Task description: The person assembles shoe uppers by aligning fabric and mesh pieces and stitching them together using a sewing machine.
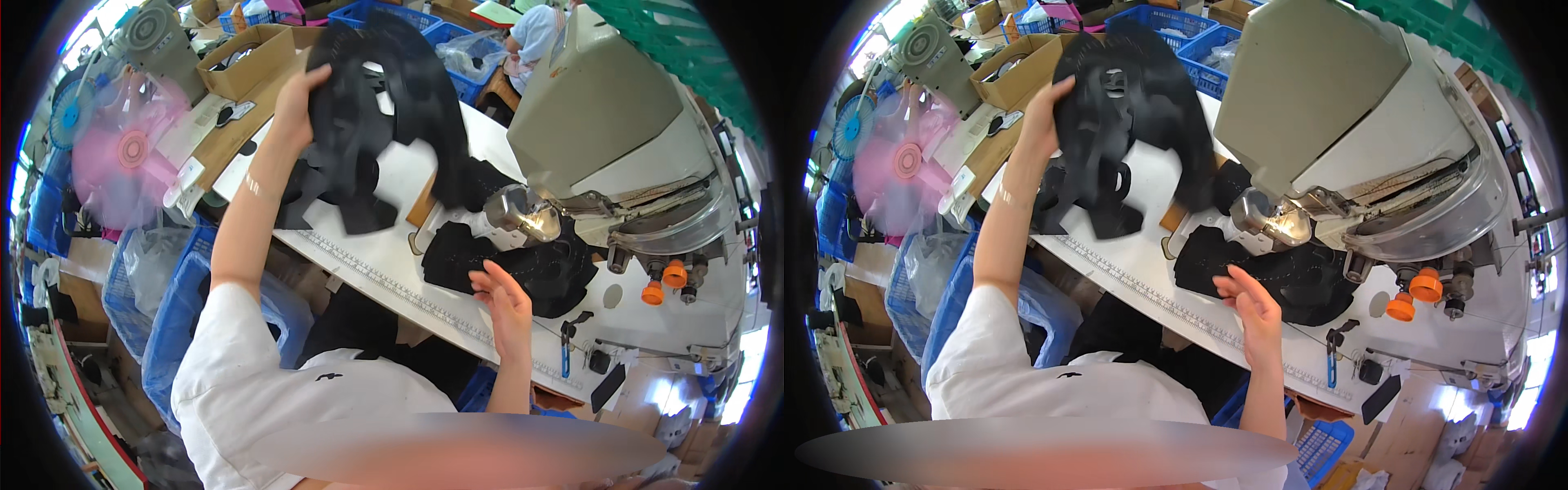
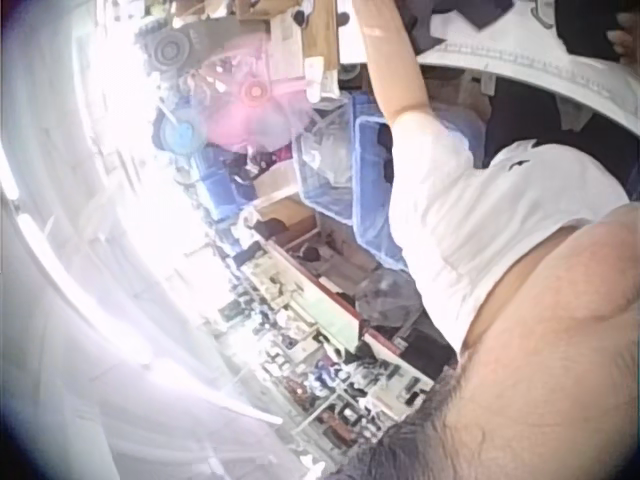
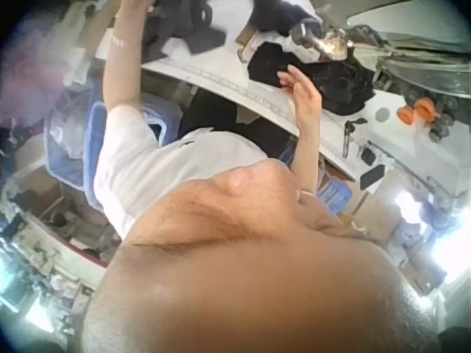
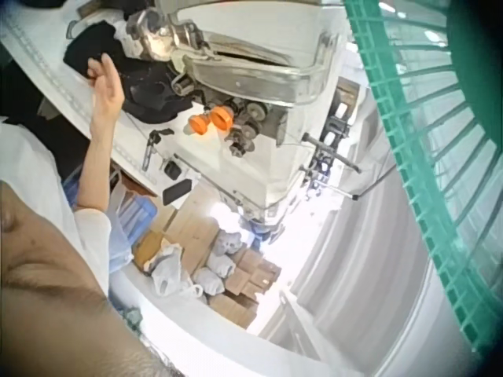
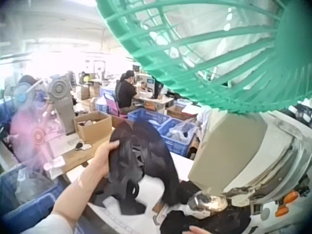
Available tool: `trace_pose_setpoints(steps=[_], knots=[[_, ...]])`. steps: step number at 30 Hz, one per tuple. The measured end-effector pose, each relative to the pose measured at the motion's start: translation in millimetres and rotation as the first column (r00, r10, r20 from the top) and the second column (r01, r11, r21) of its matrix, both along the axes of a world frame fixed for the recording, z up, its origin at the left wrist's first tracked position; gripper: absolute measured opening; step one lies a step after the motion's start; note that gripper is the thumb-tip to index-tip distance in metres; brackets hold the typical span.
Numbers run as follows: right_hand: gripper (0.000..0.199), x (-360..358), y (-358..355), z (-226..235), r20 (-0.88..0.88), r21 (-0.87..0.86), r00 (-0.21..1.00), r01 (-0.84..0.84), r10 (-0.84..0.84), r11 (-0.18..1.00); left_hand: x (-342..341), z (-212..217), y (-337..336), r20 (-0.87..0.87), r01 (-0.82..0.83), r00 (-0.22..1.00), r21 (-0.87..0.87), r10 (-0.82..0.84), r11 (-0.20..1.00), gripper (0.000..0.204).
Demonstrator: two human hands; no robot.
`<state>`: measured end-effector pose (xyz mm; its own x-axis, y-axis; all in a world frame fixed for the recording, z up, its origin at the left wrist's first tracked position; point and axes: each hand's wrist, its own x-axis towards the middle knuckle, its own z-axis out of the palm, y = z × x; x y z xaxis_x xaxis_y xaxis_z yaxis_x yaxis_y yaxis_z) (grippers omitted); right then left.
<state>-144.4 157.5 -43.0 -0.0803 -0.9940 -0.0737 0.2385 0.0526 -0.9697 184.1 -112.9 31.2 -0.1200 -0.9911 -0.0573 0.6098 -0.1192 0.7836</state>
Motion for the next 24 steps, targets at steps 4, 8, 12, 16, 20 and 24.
trace_pose_setpoints(steps=[4, 8, 12, 16, 20, 24], knots=[[0.029, -11.9, 10.2, 0.9, -0.006, 0.031, 0.999, 0.038, -0.038, 0.999, 14.2, -59.7, -140.6, 0.019, -0.365, 0.931, 0.054, 0.365, 0.929, 0.02], [0.029, -32.3, 14.6, 5.4, -0.016, -0.018, 0.993, 0.117, -0.118, 0.993, 44.2, -138.9, -209.6, 0.403, -0.499, 0.832, 0.239, 0.382, 0.833, 0.033], [0.026, -67.4, 13.9, 22.8, -0.281, -0.005, 0.942, 0.187, -0.18, 0.982, 45.6, -141.7, -215.1, 0.701, -0.426, 0.704, 0.292, 0.111, 0.856, 0.037], [0.027, -109.9, -24.1, 40.6, -0.845, -0.099, 0.48, 0.297, -0.238, 0.95, 27.8, -105.8, -166.7, 0.946, -0.532, 0.213, -0.098, 0.244, 0.841, 0.04], [0.05, -151.9, -78.0, 38.4, -0.993, -0.105, 0.046, 0.11, -0.11, 0.988, 40.7, -71.5, -86.5, 0.9, 0.465, -0.068, -0.353, 0.43, 0.812, 0.043], [0.068, -191.7, -115.2, 14.3, -0.971, 0.235, 0.059, 0.073, 0.231, 0.969, 45.3, -66.3, -7.1, 0.785, 0.683, -0.363, -0.141, 0.501, 0.717, 0.038]])
